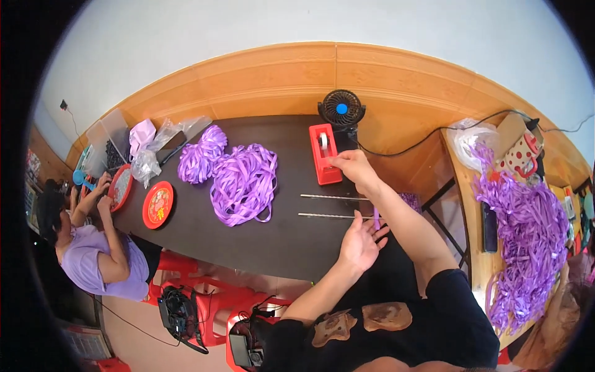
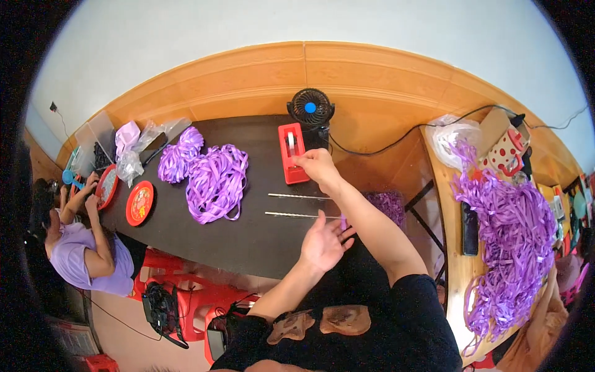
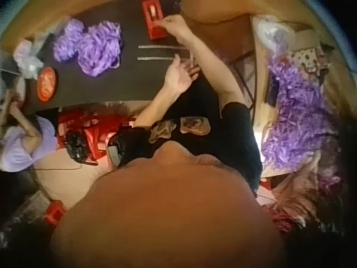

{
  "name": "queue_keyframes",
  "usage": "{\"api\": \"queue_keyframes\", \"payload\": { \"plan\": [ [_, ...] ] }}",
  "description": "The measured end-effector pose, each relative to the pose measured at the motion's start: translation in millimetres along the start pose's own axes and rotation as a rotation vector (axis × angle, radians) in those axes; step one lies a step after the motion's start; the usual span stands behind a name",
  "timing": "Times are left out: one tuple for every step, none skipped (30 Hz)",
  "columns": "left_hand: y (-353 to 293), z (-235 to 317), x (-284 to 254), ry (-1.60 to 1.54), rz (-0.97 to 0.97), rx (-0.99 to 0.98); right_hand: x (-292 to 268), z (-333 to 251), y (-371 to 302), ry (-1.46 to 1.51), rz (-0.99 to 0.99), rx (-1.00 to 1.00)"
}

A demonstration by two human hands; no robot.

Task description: Assembling purple ribbon bows using a wire frame and tape.

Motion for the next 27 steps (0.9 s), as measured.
{"api": "queue_keyframes", "payload": {
  "plan": [
    [0, 0, 0, -0.008, 0.007, 0.0, 2, 2, 1, 0.148, 0.055, -0.021],
    [0, 0, -1, -0.013, 0.014, -0.002, 3, 5, 2, 0.296, 0.113, -0.043],
    [1, 0, -2, -0.015, 0.012, -0.003, 5, 8, 5, 0.293, 0.113, -0.043],
    [4, 0, -2, -0.015, -0.023, 0.003, 5, 10, 9, 0.292, 0.118, -0.049],
    [6, 1, -1, -0.015, -0.058, 0.01, 5, 13, 13, 0.29, 0.124, -0.055],
    [8, 0, -1, -0.015, -0.062, 0.009, 5, 16, 16, 0.287, 0.125, -0.057],
    [9, -1, 0, -0.007, -0.083, 0.015, 4, 19, 18, 0.272, 0.141, -0.056],
    [9, 0, 2, -0.003, -0.103, 0.023, 4, 16, 17, 0.257, 0.153, -0.053],
    [7, 0, 3, -0.005, -0.106, 0.023, 5, 12, 15, 0.253, 0.152, -0.054],
    [6, 0, 2, -0.002, -0.082, 0.023, 5, 7, 12, 0.347, 0.172, -0.089],
    [4, 1, 3, 0.0, -0.059, 0.026, 6, -5, 7, 0.441, 0.186, -0.124],
    [2, 1, 3, -0.003, -0.063, 0.029, 8, -14, 1, 0.437, 0.183, -0.126],
    [1, 1, 3, -0.004, -0.058, 0.032, 9, -25, -5, 0.454, 0.178, -0.167],
    [0, 2, 5, -0.002, -0.056, 0.032, 9, -34, -11, 0.472, 0.178, -0.21],
    [-2, 3, 6, -0.001, -0.06, 0.032, 12, -34, -18, 0.485, 0.171, -0.196],
    [-5, 5, 7, 0.008, -0.062, 0.038, 16, -33, -27, 0.499, 0.162, -0.181],
    [-7, 5, 9, 0.018, -0.065, 0.046, 17, -35, -36, 0.458, 0.179, -0.173],
    [-7, 4, 10, 0.018, -0.07, 0.048, 15, -25, -39, 0.393, 0.17, -0.144],
    [-6, 4, 10, 0.008, -0.081, 0.066, 12, -9, -39, 0.327, 0.161, -0.114],
    [-6, 4, 10, -0.003, -0.089, 0.083, 12, -11, -40, 0.322, 0.166, -0.236],
    [-5, 3, 9, -0.004, -0.09, 0.084, 10, -5, -41, 0.32, 0.165, -0.236],
    [-5, 3, 9, -0.013, -0.108, 0.091, 4, -3, -43, 0.142, 0.194, -0.294],
    [-4, 3, 9, -0.022, -0.125, 0.098, 1, -7, -46, -0.037, 0.223, -0.349],
    [-2, 2, 6, -0.021, -0.125, 0.098, 3, -4, -46, -0.036, 0.223, -0.349],
    [2, 2, 1, -0.031, -0.142, 0.099, 3, -4, -47, -0.13, 0.261, -0.381],
    [3, 1, 1, -0.04, -0.16, 0.098, 1, -7, -49, -0.225, 0.301, -0.411],
    [4, 1, -1, -0.038, -0.16, 0.094, 2, -7, -48, -0.241, 0.277, -0.422]
  ]
}}
Point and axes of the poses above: each hand's wrist, its own y-axis towards the middle knuckle, its own x-axis out of the palm, z = x × y, the point moved 7 cm from there along y, towards the middle knuckle, and after that the axes turned 10 degrees about -x, right-handed, at the moved point
